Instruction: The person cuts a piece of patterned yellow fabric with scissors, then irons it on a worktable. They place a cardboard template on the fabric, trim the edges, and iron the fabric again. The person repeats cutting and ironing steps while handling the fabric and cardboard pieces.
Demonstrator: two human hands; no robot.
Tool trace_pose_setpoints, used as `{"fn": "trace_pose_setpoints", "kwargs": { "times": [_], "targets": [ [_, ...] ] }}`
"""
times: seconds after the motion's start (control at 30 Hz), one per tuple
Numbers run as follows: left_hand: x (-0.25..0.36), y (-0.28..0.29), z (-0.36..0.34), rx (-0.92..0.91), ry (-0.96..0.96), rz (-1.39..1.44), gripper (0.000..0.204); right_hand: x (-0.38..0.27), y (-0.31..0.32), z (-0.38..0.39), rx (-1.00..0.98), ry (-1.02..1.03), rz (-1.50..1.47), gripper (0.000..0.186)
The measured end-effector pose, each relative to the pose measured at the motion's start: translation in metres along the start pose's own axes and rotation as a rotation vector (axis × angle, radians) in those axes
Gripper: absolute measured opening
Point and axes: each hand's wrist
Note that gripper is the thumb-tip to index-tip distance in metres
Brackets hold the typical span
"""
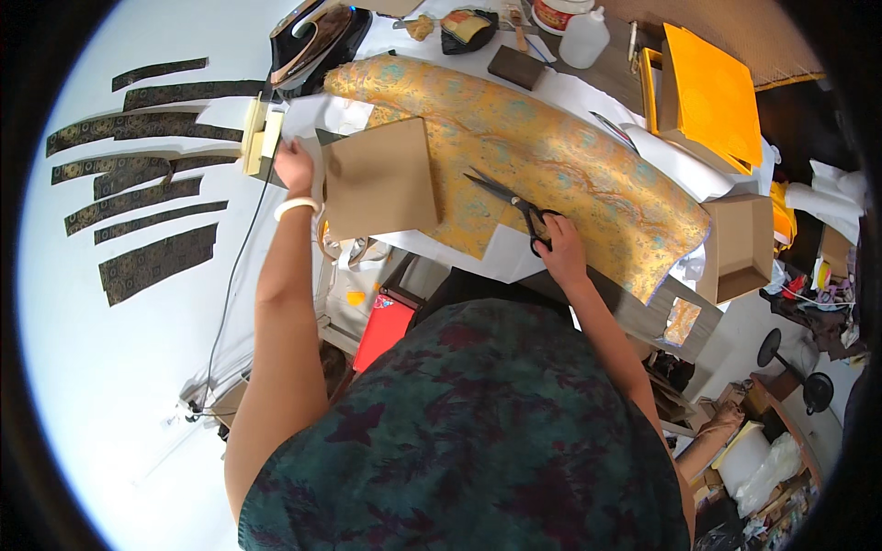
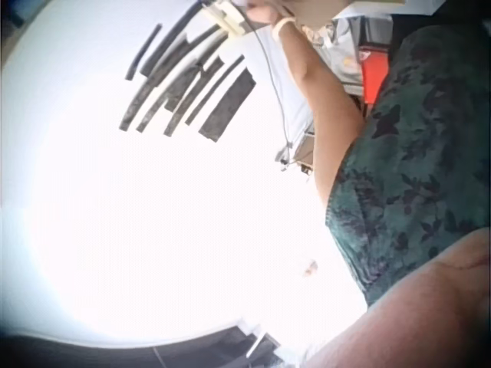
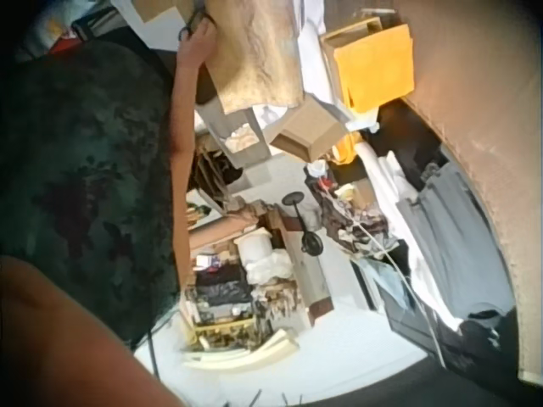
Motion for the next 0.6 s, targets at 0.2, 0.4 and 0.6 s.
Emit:
{"fn": "trace_pose_setpoints", "kwargs": {
  "times": [0.2,0.4,0.6],
  "targets": [
    [-0.069,0.010,-0.042,0.116,0.096,-0.165,0.052,-0.094,0.002,-0.023,0.096,-0.030,0.140,0.042],
    [-0.028,-0.002,0.091,-0.482,0.188,0.223,0.046,-0.161,-0.063,-0.129,-0.024,-0.053,-0.297,0.047],
    [-0.054,-0.005,0.114,-0.481,0.400,0.578,0.073,-0.188,-0.088,-0.154,-0.019,-0.061,-0.454,0.049]
  ]
}}
Point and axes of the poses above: each hand's wrist, its own z-axis away from the middle knuckle, its own y-axis out of the back of the hand, x = y × z, and after that the axes turned 15 degrees about -x, right-handed
